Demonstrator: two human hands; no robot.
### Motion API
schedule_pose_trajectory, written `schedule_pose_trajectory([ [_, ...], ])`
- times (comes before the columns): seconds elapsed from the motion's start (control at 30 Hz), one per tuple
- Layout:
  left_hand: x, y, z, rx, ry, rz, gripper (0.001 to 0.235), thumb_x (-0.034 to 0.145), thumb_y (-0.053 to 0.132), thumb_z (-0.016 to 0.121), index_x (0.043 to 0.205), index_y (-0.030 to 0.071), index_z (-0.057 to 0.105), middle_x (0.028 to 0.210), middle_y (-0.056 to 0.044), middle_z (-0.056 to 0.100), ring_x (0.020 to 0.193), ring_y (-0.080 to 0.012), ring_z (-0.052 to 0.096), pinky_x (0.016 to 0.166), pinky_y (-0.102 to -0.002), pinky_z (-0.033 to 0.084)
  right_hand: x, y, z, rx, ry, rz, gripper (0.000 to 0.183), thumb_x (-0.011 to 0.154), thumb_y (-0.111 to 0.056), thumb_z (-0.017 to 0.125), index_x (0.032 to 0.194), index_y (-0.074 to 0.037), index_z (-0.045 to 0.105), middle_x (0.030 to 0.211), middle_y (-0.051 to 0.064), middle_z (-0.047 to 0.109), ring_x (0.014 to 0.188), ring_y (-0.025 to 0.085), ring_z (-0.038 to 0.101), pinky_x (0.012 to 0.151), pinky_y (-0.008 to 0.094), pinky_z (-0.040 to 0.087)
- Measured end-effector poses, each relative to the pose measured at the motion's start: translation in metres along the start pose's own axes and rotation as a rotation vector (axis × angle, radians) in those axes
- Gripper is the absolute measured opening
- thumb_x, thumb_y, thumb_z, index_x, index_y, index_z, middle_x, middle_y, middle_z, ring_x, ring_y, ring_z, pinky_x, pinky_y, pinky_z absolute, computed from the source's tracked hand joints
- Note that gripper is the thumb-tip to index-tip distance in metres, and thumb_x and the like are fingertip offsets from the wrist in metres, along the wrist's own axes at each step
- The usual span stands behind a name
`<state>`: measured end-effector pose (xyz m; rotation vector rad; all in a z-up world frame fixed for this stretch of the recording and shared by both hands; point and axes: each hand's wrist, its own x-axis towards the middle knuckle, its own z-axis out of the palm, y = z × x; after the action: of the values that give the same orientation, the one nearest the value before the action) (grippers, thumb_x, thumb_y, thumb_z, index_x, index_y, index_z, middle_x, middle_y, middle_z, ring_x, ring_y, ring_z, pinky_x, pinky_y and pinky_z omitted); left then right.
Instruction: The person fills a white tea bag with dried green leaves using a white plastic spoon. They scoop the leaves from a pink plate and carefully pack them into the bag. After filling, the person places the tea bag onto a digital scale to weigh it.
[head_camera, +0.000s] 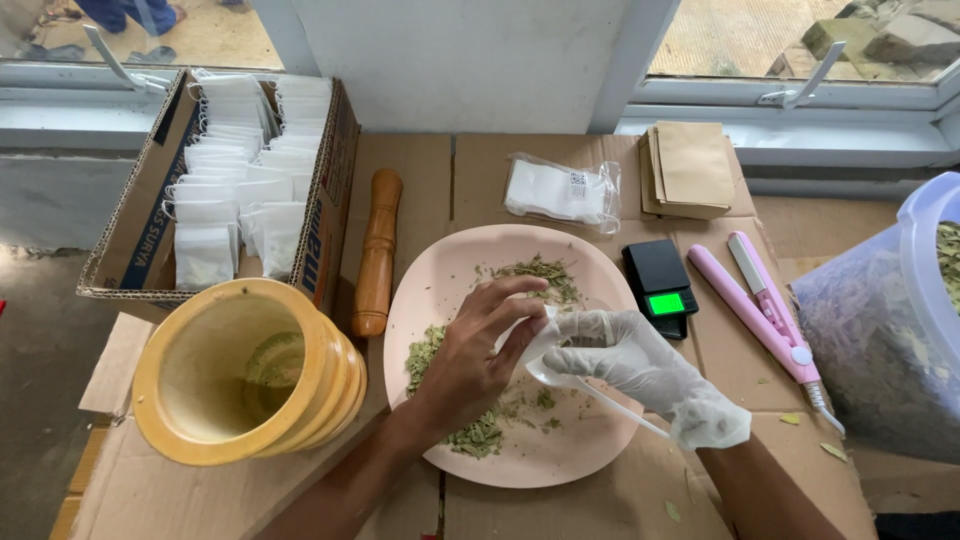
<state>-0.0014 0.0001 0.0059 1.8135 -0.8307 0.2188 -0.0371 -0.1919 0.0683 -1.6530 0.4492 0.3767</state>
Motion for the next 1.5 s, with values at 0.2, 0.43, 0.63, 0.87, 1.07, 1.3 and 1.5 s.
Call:
schedule_pose_trajectory([
  [0.2,-0.001,-0.006,0.001,-0.081,-0.077,-0.047,0.014,0.115,0.022,0.059,0.118,0.016,0.071,0.134,-0.008,0.074,0.131,-0.0353,0.073,0.111,-0.055,0.058,-0.006,-0.001,0.006,0.009,0.029,-0.038,0.046,0.068,0.003,0.104,0.112,-0.002,0.092,0.093,0.013,0.09,0.085,0.019,0.08,0.083,0.038,0.068],
  [0.43,-0.007,-0.013,0.004,-0.081,-0.128,0.011,0.011,0.115,0.016,0.06,0.123,0.016,0.068,0.131,-0.009,0.072,0.127,-0.0374,0.073,0.105,-0.054,0.06,-0.01,-0.004,0.008,-0.204,-0.063,-0.101,0.039,0.072,-0.003,0.103,0.109,-0.011,0.096,0.088,0.005,0.089,0.083,0.014,0.078,0.084,0.036,0.07],
  [0.63,-0.005,-0.009,0.001,-0.021,-0.137,0.03,0.008,0.115,0.017,0.059,0.121,0.016,0.065,0.131,-0.011,0.071,0.124,-0.038,0.073,0.104,-0.055,0.059,0.005,0.017,-0.004,-0.278,-0.076,-0.21,0.042,0.072,-0.006,0.103,0.112,-0.018,0.096,0.086,0.002,0.084,0.083,0.013,0.075,0.087,0.034,0.068],
  [0.87,-0.005,-0.007,-0.003,-0.046,-0.136,-0.001,0.009,0.117,0.023,0.057,0.122,0.02,0.063,0.141,-0.006,0.067,0.135,-0.0331,0.066,0.114,-0.052,0.048,-0.005,0.012,0.008,-0.308,-0.087,-0.198,0.038,0.07,-0.012,0.106,0.105,-0.02,0.097,0.093,-0.006,0.087,0.094,0.009,0.072,0.1,0.036,0.061],
  [1.07,-0.006,-0.014,-0.001,-0.027,-0.125,0.0,0.01,0.116,0.023,0.059,0.123,0.019,0.065,0.141,-0.007,0.066,0.135,-0.0323,0.065,0.113,-0.05,0.046,0.014,0.039,0.006,-0.393,-0.009,-0.225,0.032,0.072,-0.016,0.103,0.103,-0.02,0.096,0.095,-0.001,0.089,0.093,0.013,0.077,0.098,0.038,0.062],
  [1.3,-0.006,-0.022,0.0,-0.059,-0.144,-0.018,0.025,0.116,0.027,0.058,0.136,0.016,0.07,0.129,-0.01,0.074,0.124,-0.0301,0.072,0.11,-0.046,0.052,0.002,0.026,0.012,-0.419,0.15,-0.387,0.022,0.075,-0.02,0.101,0.096,-0.021,0.095,0.091,0.0,0.09,0.081,0.01,0.079,0.087,0.035,0.065],
  [1.5,-0.006,-0.026,0.005,0.013,-0.049,0.05,0.016,0.11,0.017,0.071,0.123,0.014,0.079,0.12,-0.008,0.08,0.113,-0.0296,0.076,0.102,-0.043,0.058,0.001,0.019,0.008,-0.446,0.141,-0.378,0.024,0.073,-0.025,0.102,0.095,-0.022,0.093,0.087,0.0,0.087,0.083,0.012,0.08,0.09,0.036,0.065],
])
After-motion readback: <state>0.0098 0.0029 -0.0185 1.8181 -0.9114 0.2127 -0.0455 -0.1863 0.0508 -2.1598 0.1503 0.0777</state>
